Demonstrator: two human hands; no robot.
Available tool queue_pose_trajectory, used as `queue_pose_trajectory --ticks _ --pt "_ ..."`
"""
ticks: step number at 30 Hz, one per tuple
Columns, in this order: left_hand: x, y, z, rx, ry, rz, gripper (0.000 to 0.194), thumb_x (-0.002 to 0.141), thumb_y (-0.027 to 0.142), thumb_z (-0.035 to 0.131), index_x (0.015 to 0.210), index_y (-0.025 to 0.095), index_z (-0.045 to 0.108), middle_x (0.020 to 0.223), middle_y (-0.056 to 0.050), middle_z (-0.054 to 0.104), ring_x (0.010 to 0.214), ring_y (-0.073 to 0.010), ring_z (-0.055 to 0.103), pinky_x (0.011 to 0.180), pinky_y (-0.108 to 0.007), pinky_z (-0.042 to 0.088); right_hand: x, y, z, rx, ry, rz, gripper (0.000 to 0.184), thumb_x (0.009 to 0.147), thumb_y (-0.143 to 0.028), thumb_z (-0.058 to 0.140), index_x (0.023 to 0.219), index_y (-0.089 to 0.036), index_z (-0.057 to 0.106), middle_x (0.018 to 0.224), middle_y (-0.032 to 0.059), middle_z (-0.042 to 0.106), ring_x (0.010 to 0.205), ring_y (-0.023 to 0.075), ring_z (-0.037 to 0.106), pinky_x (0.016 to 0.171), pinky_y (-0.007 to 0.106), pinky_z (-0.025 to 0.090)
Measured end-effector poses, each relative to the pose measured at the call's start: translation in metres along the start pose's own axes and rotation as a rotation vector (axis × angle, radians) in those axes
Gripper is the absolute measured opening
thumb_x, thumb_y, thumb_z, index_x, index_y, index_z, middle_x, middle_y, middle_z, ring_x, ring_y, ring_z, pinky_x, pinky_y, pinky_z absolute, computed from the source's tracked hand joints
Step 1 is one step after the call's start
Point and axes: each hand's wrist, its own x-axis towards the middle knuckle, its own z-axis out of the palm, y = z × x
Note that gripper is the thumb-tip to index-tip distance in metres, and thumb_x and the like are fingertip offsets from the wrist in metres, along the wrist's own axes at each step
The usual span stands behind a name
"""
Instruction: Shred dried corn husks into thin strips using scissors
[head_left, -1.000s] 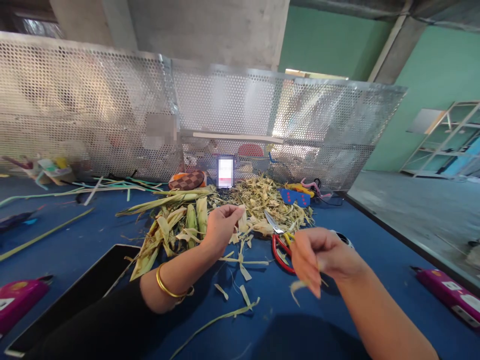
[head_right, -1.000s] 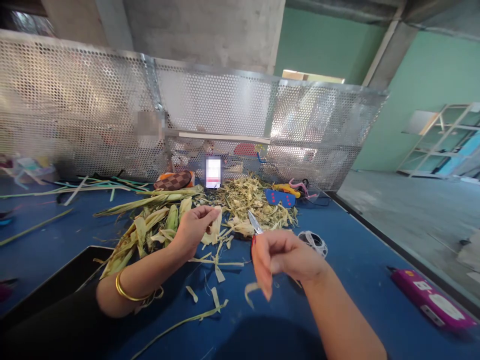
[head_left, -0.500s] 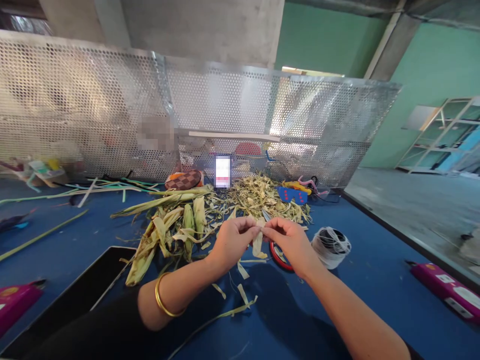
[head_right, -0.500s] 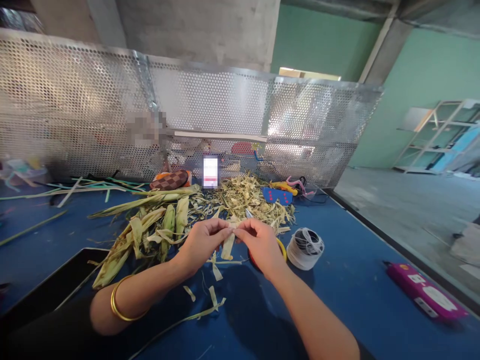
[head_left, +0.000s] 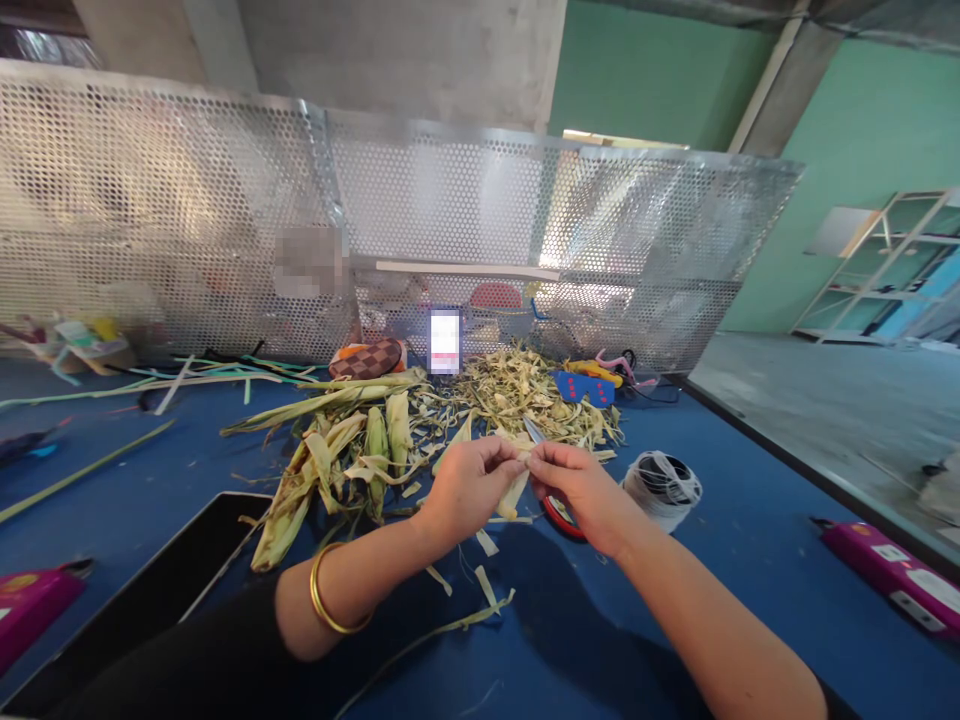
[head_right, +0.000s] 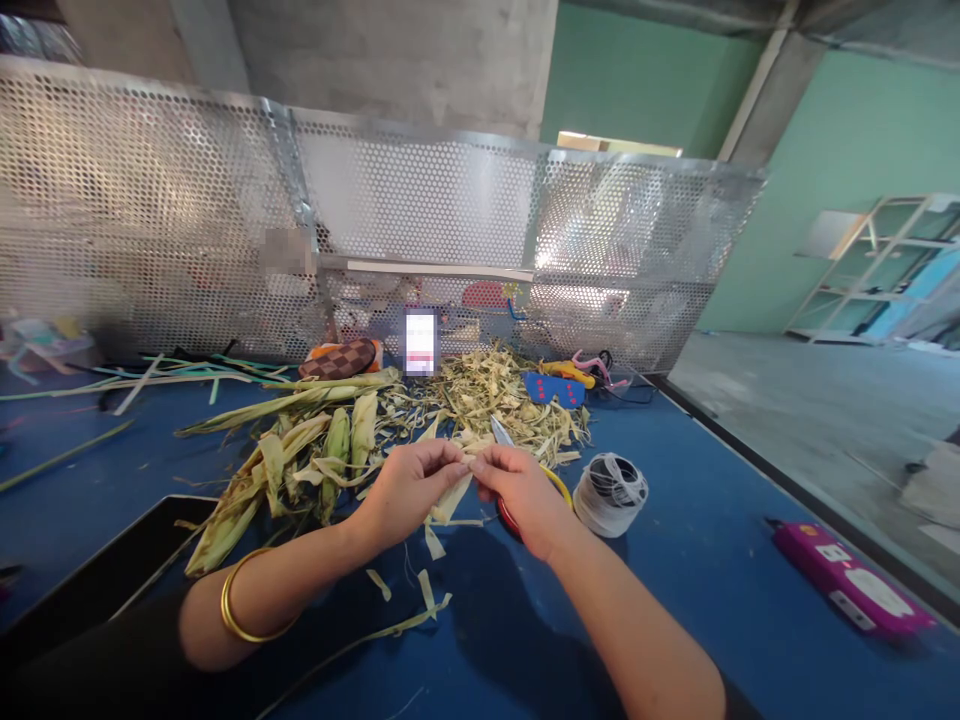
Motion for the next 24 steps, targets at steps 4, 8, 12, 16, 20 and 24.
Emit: queue_pose_trajectory --ticks 4,8,12,16,20,24 --pt "0.000 0.004 -0.002 0.029 -0.019 0.009 0.021 0.077 0.032 0.053 0.064 0.016 0.059 0.060 0.002 0.054 0.057 -0.0098 0.044 0.054 -0.021 0.034 0.001 0.000 -0.003 0.249 -0.109 0.157 0.029 0.056 -0.036 0.078 0.061 -0.015 0.059 0.053 -0.0046 0.048 0.050 0.0077 0.040 0.052 0.023 0.031" --pt "0.003 0.008 -0.005 -0.091 -0.109 -0.045 0.018 0.073 0.031 0.056 0.064 0.016 0.059 0.059 0.002 0.057 0.057 -0.0105 0.048 0.055 -0.021 0.037 0.002 -0.001 -0.007 0.331 -0.182 0.230 0.026 0.055 -0.031 0.079 0.063 -0.014 0.062 0.054 -0.0044 0.049 0.049 0.0068 0.041 0.051 0.023 0.033" --pt "0.005 0.010 -0.006 -0.262 -0.190 -0.136 0.017 0.069 0.032 0.061 0.063 0.016 0.058 0.056 0.001 0.057 0.054 -0.0102 0.049 0.053 -0.022 0.037 0.002 -0.002 -0.011 0.332 -0.252 0.243 0.025 0.055 -0.030 0.079 0.067 -0.014 0.064 0.057 -0.0037 0.051 0.049 0.0065 0.041 0.052 0.023 0.036" --pt "0.005 0.009 -0.006 -0.297 -0.166 -0.205 0.022 0.068 0.036 0.063 0.063 0.014 0.059 0.053 0.002 0.054 0.049 -0.0078 0.042 0.049 -0.021 0.032 0.001 -0.004 -0.014 0.352 -0.261 0.238 0.022 0.061 -0.030 0.076 0.065 -0.015 0.060 0.058 -0.0033 0.049 0.049 0.0062 0.040 0.052 0.024 0.036" --pt "0.006 0.005 -0.007 -0.190 -0.033 -0.142 0.022 0.071 0.035 0.059 0.063 0.014 0.059 0.054 0.002 0.053 0.050 -0.0082 0.042 0.050 -0.021 0.032 0.001 -0.006 -0.012 0.269 -0.223 0.090 0.021 0.068 -0.031 0.072 0.067 -0.016 0.059 0.064 -0.0020 0.052 0.056 0.0083 0.046 0.056 0.024 0.037" --pt "0.011 -0.004 -0.012 -0.058 0.106 -0.073 0.021 0.072 0.035 0.058 0.065 0.015 0.060 0.056 0.002 0.054 0.052 -0.0093 0.044 0.050 -0.021 0.035 -0.005 -0.012 -0.012 0.130 -0.237 -0.079 0.020 0.076 -0.034 0.066 0.072 -0.017 0.056 0.074 0.0000 0.059 0.066 0.0109 0.056 0.064 0.025 0.041"
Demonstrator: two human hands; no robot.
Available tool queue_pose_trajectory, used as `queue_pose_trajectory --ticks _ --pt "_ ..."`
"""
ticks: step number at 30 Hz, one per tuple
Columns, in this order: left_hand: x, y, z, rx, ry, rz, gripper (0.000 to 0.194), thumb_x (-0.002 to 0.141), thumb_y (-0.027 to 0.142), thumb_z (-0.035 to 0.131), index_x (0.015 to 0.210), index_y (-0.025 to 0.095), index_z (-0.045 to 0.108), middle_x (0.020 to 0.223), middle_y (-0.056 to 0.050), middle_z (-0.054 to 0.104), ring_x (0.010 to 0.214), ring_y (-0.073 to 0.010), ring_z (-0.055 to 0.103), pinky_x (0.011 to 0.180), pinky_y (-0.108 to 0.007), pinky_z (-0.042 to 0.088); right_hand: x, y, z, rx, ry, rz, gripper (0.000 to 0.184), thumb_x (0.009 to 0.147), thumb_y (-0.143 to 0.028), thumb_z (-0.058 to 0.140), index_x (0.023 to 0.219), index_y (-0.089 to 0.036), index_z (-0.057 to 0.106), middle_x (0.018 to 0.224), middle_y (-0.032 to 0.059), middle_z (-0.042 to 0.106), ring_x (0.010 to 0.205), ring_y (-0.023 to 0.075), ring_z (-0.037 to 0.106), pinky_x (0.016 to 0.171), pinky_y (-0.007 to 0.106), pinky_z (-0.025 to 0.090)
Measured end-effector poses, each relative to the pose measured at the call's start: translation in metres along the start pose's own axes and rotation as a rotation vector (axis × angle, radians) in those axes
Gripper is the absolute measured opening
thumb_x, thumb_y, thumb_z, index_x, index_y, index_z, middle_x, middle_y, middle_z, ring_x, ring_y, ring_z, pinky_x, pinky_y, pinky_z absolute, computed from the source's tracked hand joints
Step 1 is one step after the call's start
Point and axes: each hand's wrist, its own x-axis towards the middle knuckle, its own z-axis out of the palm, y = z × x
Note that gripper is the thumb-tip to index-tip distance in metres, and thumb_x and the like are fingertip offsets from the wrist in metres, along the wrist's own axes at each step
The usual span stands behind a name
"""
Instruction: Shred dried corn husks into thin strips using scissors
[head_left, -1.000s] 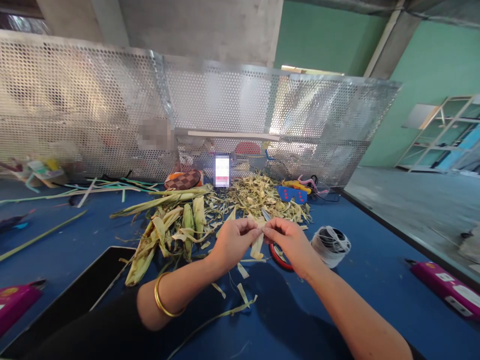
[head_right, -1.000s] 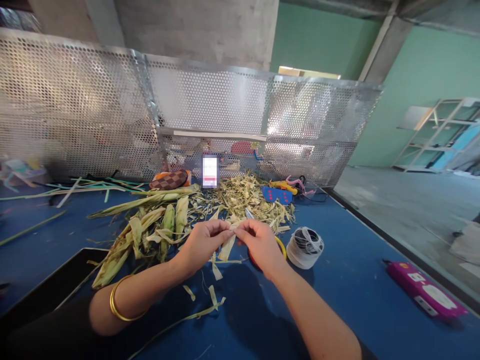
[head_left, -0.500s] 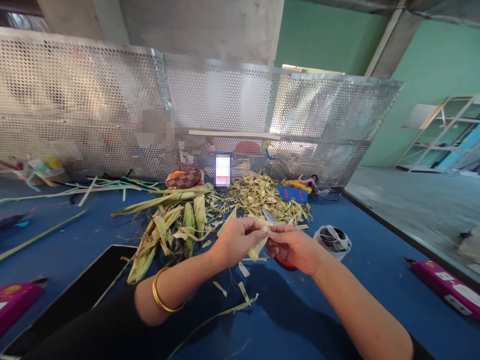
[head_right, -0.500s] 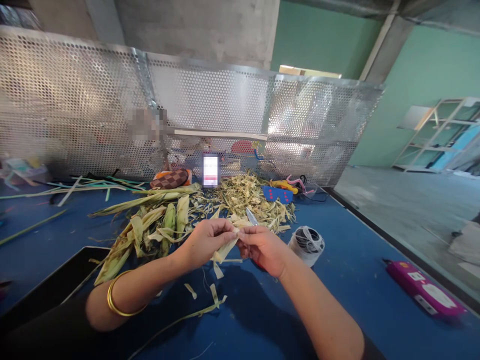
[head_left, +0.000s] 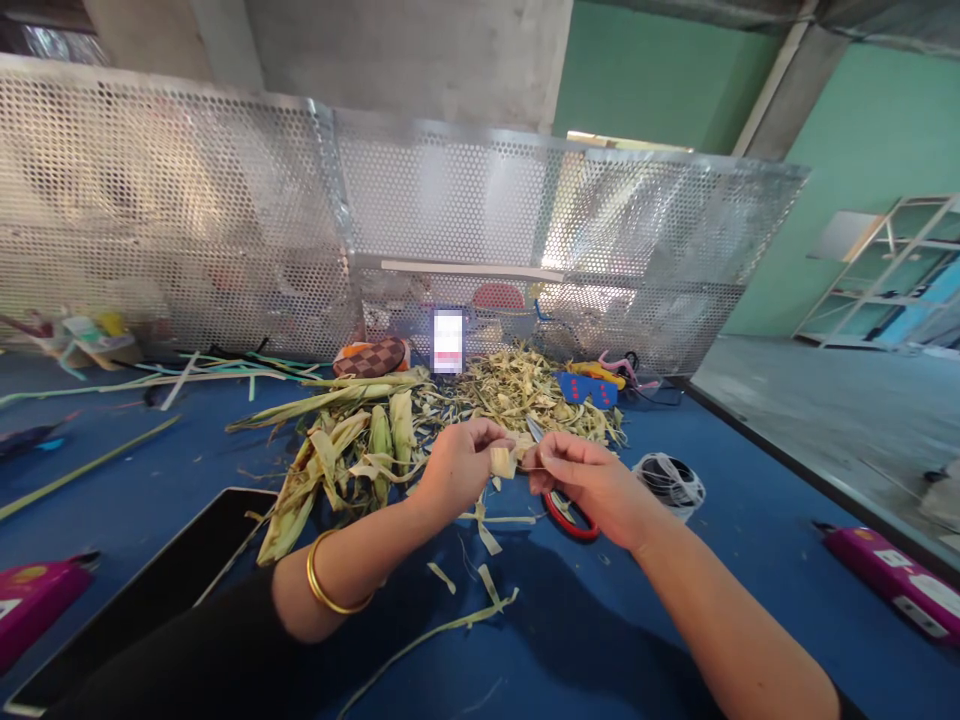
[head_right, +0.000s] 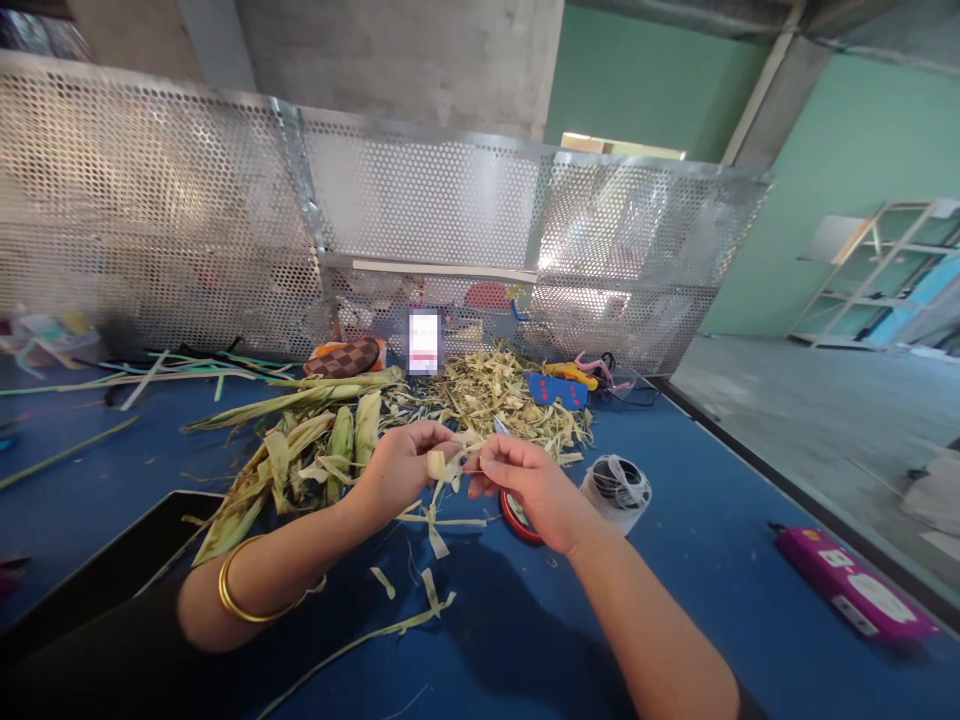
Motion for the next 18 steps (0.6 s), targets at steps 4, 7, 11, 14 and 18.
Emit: queue_pose_trajectory --ticks 4,7,11,14,18 --pt "0.008 -0.008 -0.008 0.012 0.145 -0.008 0.021 0.072 0.037 0.058 0.070 0.016 0.061 0.055 0.004 0.054 0.047 -0.0088 0.045 0.046 -0.021 0.036 -0.018 -0.011 -0.008 -0.018 -0.356 0.098 0.028 0.071 -0.040 0.069 0.067 -0.019 0.051 0.065 -0.0006 0.059 0.052 0.0139 0.060 0.053 0.027 0.043" --pt "0.012 -0.007 -0.011 -0.038 0.193 -0.066 0.019 0.070 0.035 0.060 0.068 0.016 0.061 0.052 0.003 0.054 0.045 -0.0090 0.046 0.045 -0.021 0.038 -0.023 -0.015 -0.020 -0.103 -0.397 0.153 0.037 0.067 -0.054 0.066 0.065 -0.021 0.050 0.044 -0.0045 0.051 0.034 0.0109 0.048 0.044 0.025 0.040" --pt "0.008 0.003 -0.009 -0.091 0.148 -0.084 0.015 0.067 0.031 0.063 0.065 0.016 0.063 0.052 0.002 0.057 0.045 -0.0085 0.048 0.045 -0.020 0.038 -0.004 -0.011 -0.027 -0.596 0.561 -0.209 0.028 0.071 -0.049 0.061 0.065 -0.022 0.056 0.052 0.0000 0.056 0.054 0.0184 0.056 0.065 0.037 0.047" --pt "0.002 0.009 -0.004 -0.139 0.106 -0.085 0.013 0.066 0.029 0.064 0.064 0.016 0.063 0.053 0.002 0.059 0.047 -0.0084 0.049 0.046 -0.020 0.038 0.008 -0.002 -0.016 -0.656 0.748 -0.310 0.040 0.061 -0.045 0.070 0.092 -0.020 0.064 0.102 0.0112 0.065 0.098 0.0288 0.059 0.088 0.043 0.043" --pt "-0.004 0.010 0.002 -0.173 0.077 -0.092 0.009 0.065 0.025 0.064 0.065 0.016 0.063 0.056 0.002 0.061 0.048 -0.0081 0.050 0.046 -0.019 0.038 0.007 0.012 0.014 -0.213 0.256 0.028 0.035 0.073 -0.052 0.059 0.082 -0.018 0.065 0.078 0.0060 0.068 0.078 0.0227 0.064 0.075 0.038 0.051"
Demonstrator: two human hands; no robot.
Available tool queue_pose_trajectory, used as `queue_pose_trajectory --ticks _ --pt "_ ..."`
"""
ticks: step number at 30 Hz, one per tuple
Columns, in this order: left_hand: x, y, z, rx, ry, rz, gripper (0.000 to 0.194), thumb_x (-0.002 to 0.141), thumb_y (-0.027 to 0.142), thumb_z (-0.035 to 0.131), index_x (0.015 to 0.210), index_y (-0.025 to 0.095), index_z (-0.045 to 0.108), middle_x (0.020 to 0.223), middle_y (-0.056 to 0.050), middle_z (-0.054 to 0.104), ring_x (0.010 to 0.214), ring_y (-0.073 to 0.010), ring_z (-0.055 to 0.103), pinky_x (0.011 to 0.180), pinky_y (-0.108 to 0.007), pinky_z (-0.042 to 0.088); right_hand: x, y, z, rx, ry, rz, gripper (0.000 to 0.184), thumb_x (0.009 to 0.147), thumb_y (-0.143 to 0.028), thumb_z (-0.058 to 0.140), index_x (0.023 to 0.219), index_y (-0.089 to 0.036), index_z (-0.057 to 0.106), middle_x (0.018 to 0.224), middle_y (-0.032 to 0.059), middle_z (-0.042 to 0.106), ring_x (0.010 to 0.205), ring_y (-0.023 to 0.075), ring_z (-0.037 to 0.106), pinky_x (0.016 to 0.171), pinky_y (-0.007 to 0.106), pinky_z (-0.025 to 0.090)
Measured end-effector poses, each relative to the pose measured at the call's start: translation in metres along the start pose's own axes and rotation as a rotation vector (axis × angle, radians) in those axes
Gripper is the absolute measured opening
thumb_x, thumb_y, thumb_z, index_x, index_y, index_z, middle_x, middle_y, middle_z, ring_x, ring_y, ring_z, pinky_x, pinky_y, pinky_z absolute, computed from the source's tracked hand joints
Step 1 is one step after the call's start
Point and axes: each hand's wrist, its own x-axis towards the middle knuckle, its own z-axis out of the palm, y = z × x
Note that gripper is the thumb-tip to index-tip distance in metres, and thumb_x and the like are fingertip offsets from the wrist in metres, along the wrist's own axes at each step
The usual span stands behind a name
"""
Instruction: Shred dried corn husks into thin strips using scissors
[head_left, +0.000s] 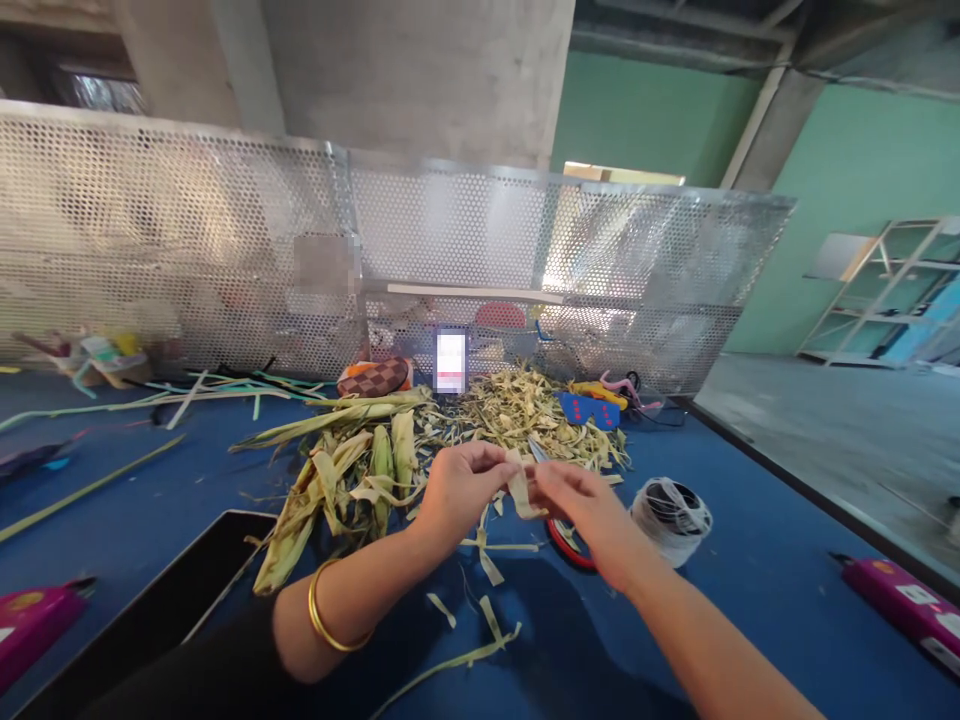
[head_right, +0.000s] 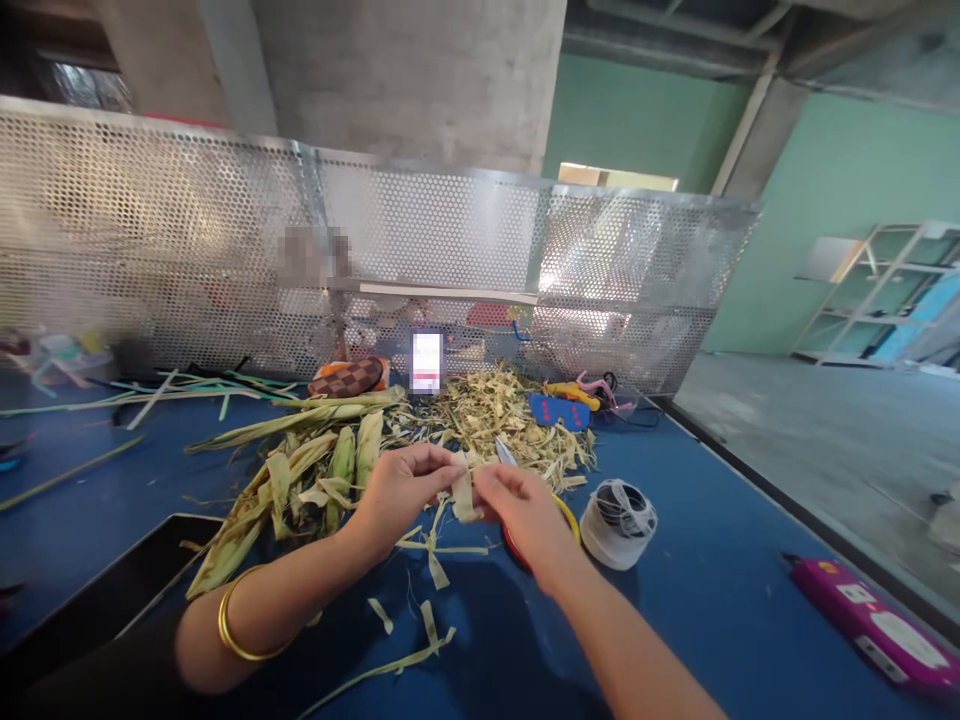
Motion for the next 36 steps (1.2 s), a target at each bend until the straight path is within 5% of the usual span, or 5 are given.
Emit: queue_pose_trajectory --ticks 4,10,14,22,36 --pt "0.000 -0.003 0.001 -0.017 0.049 -0.019 0.014 0.066 0.029 0.065 0.064 0.015 0.063 0.053 0.002 0.058 0.046 -0.0077 0.048 0.045 -0.019 0.038 -0.010 0.005 0.018 -0.035 -0.082 0.018 0.018 0.069 -0.035 0.065 0.064 -0.019 0.057 0.059 -0.0030 0.058 0.055 0.0138 0.056 0.059 0.028 0.049" --pt "0.009 -0.002 -0.004 -0.235 0.135 -0.179 0.015 0.065 0.026 0.066 0.061 0.013 0.059 0.050 0.001 0.056 0.044 -0.0079 0.048 0.042 -0.019 0.039 -0.015 0.003 0.016 -0.271 0.012 -0.239 0.034 0.077 -0.021 0.056 0.111 -0.021 0.051 0.064 -0.0044 0.058 0.062 0.0152 0.062 0.063 0.028 0.048" --pt "0.012 -0.001 -0.006 -0.323 0.156 -0.252 0.015 0.063 0.022 0.068 0.058 0.013 0.057 0.046 0.002 0.053 0.042 -0.0070 0.047 0.039 -0.018 0.035 -0.017 0.003 0.014 -0.340 -0.030 -0.341 0.015 0.082 -0.023 0.053 0.096 -0.021 0.059 0.062 -0.0036 0.057 0.056 0.0138 0.061 0.058 0.027 0.049" --pt "0.005 0.011 -0.005 -0.490 -0.005 -0.454 0.028 0.070 0.038 0.067 0.072 0.011 0.062 0.064 -0.004 0.062 0.053 -0.0105 0.056 0.050 -0.022 0.043 -0.015 0.003 0.012 -0.209 -0.115 -0.261 0.024 0.077 -0.022 0.061 0.100 -0.020 0.062 0.087 0.0038 0.071 0.084 0.0192 0.068 0.078 0.033 0.054" --pt "0.008 0.018 -0.013 -0.206 0.088 -0.217 0.017 0.068 0.026 0.067 0.058 0.014 0.061 0.051 0.000 0.059 0.041 -0.0062 0.047 0.041 -0.019 0.034 -0.020 0.004 0.015 -0.725 -0.074 -0.906 0.015 0.086 -0.015 0.053 0.080 -0.022 0.065 0.079 0.0025 0.067 0.073 0.0149 0.061 0.068 0.029 0.048"
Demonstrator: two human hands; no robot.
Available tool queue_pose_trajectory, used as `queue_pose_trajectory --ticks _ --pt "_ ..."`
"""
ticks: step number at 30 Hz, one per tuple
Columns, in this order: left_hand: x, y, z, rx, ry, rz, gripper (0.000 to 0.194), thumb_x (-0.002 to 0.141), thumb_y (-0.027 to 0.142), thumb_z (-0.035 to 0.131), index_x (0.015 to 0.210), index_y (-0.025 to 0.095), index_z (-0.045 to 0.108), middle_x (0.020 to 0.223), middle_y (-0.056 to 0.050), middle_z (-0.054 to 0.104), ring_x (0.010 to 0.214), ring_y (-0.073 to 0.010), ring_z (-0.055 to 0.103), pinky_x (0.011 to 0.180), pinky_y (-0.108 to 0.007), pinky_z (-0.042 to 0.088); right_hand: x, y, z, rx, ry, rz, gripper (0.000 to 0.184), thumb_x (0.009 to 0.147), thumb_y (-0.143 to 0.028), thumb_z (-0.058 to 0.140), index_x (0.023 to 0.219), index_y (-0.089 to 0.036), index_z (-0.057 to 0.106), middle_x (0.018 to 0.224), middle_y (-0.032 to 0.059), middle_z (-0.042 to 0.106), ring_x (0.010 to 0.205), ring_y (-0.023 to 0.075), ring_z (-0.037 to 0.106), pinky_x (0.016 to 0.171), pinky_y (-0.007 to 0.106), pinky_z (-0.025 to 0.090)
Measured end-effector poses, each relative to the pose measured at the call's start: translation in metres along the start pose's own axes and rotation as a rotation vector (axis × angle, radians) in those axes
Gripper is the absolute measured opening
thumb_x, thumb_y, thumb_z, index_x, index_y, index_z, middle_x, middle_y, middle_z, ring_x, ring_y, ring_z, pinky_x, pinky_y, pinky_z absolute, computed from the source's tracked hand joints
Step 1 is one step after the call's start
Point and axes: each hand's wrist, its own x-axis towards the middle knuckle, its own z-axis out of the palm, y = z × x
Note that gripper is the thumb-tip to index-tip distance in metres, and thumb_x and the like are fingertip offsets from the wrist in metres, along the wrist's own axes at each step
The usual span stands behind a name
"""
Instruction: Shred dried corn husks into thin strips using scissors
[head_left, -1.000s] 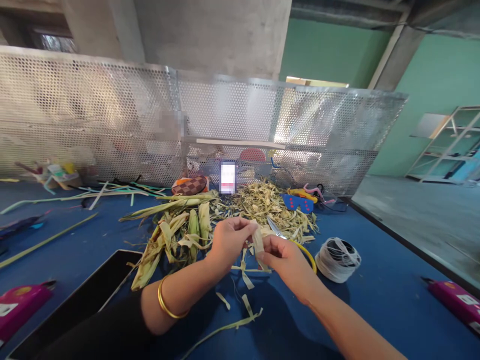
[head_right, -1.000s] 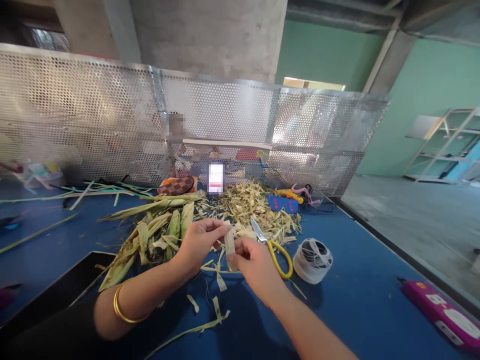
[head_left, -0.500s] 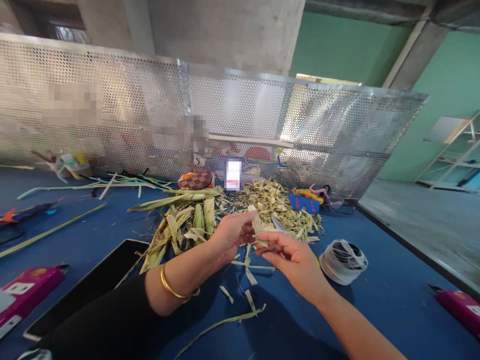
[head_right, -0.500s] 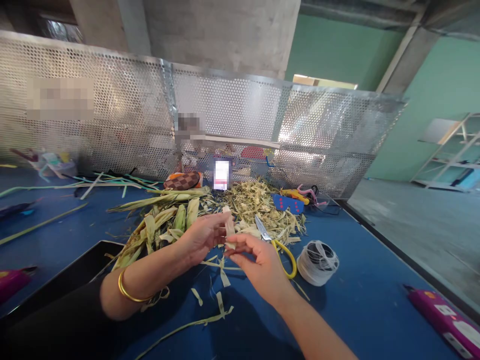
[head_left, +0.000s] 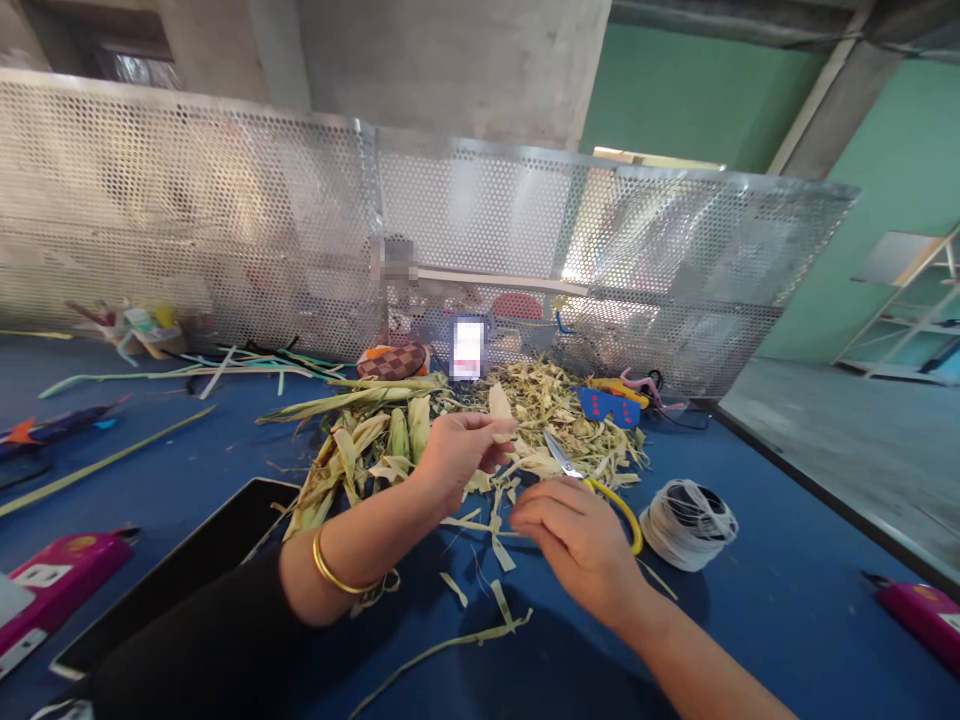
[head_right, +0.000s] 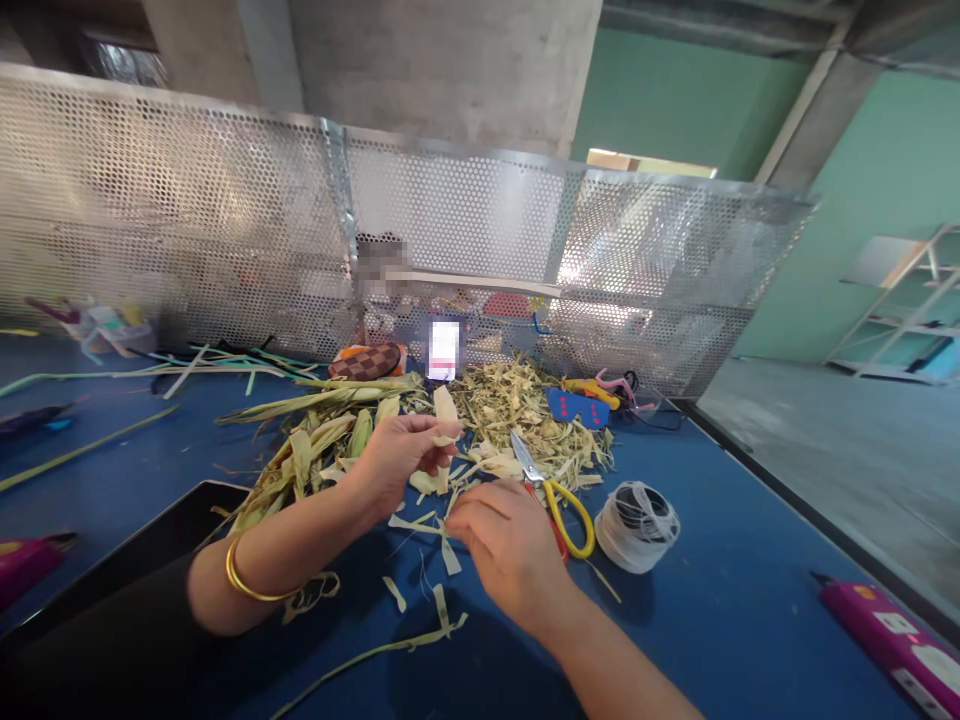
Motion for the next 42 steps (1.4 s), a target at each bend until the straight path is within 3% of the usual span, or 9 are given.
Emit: queue_pose_trajectory --ticks 5,7,9,13,19,28,32,36,42 --pt "-0.007 0.005 0.002 0.199 -0.214 -0.012 0.011 0.064 0.022 0.068 0.057 0.015 0.064 0.046 0.001 0.057 0.041 -0.0062 0.047 0.042 -0.018 0.033 0.001 0.002 -0.009 0.086 0.276 0.289 0.006 0.083 -0.023 0.057 0.088 -0.022 0.059 0.079 0.0023 0.062 0.072 0.0161 0.060 0.066 0.029 0.049" --pt "-0.012 0.000 0.006 0.274 -0.314 -0.046 0.012 0.062 0.022 0.068 0.053 0.016 0.064 0.045 0.002 0.056 0.042 -0.0076 0.048 0.045 -0.019 0.036 0.002 0.006 -0.016 0.056 0.373 0.411 0.029 0.080 -0.026 0.061 0.108 -0.023 0.055 0.087 0.0029 0.061 0.071 0.0161 0.059 0.064 0.029 0.050" --pt "-0.015 -0.006 0.008 0.345 -0.391 -0.052 0.012 0.061 0.021 0.066 0.050 0.017 0.063 0.044 0.002 0.055 0.044 -0.0092 0.050 0.047 -0.021 0.039 0.004 0.010 -0.023 0.000 0.274 0.392 0.039 0.079 -0.026 0.061 0.117 -0.025 0.052 0.092 0.0035 0.062 0.073 0.0161 0.060 0.066 0.029 0.050" --pt "-0.013 -0.008 0.002 0.562 -0.509 0.093 0.007 0.057 0.017 0.065 0.050 0.018 0.066 0.044 0.004 0.053 0.044 -0.0088 0.045 0.045 -0.020 0.032 0.005 0.012 -0.031 -0.177 0.060 0.300 0.012 0.085 -0.023 0.052 0.086 -0.023 0.064 0.078 0.0029 0.064 0.070 0.0165 0.060 0.065 0.028 0.047" --pt "-0.001 0.006 -0.010 0.532 -0.325 0.223 0.011 0.065 0.026 0.065 0.059 0.019 0.071 0.049 0.000 0.059 0.046 -0.0094 0.045 0.047 -0.020 0.032 0.005 0.012 -0.035 0.010 0.057 0.499 0.014 0.086 -0.024 0.049 0.100 -0.022 0.053 0.063 -0.0019 0.060 0.059 0.0149 0.059 0.059 0.026 0.046" --pt "0.008 0.018 -0.017 0.117 -0.110 0.129 0.012 0.064 0.020 0.070 0.075 0.016 0.069 0.067 -0.002 0.063 0.054 -0.0076 0.051 0.056 -0.020 0.044 0.009 0.000 -0.038 0.353 -0.043 0.406 0.016 0.087 -0.020 0.045 0.083 -0.021 0.061 0.071 0.0001 0.064 0.066 0.0125 0.063 0.061 0.026 0.049" --pt "0.006 0.014 -0.012 -0.047 -0.070 0.086 0.029 0.069 0.035 0.069 0.090 0.015 0.066 0.071 -0.003 0.064 0.058 -0.0094 0.056 0.060 -0.022 0.046 0.008 -0.001 -0.031 0.450 0.003 0.436 0.023 0.085 -0.021 0.048 0.103 -0.021 0.063 0.084 0.0032 0.070 0.075 0.0143 0.066 0.062 0.026 0.051" --pt "-0.007 0.006 0.000 -0.110 -0.167 -0.074 0.043 0.069 0.053 0.065 0.083 0.013 0.065 0.081 -0.011 0.067 0.072 -0.0167 0.061 0.064 -0.028 0.048 0.004 0.004 -0.024 0.284 0.162 0.411 0.021 0.085 -0.022 0.052 0.102 -0.022 0.064 0.092 0.0055 0.070 0.084 0.0181 0.066 0.071 0.031 0.053" --pt "-0.023 -0.004 0.012 -0.065 -0.252 -0.151 0.021 0.065 0.035 0.071 0.068 0.015 0.066 0.068 -0.003 0.063 0.065 -0.0114 0.056 0.059 -0.022 0.043 0.002 0.005 -0.017 -0.043 0.201 0.182 0.020 0.088 -0.019 0.050 0.094 -0.024 0.069 0.086 0.0043 0.069 0.078 0.0168 0.065 0.070 0.029 0.052"
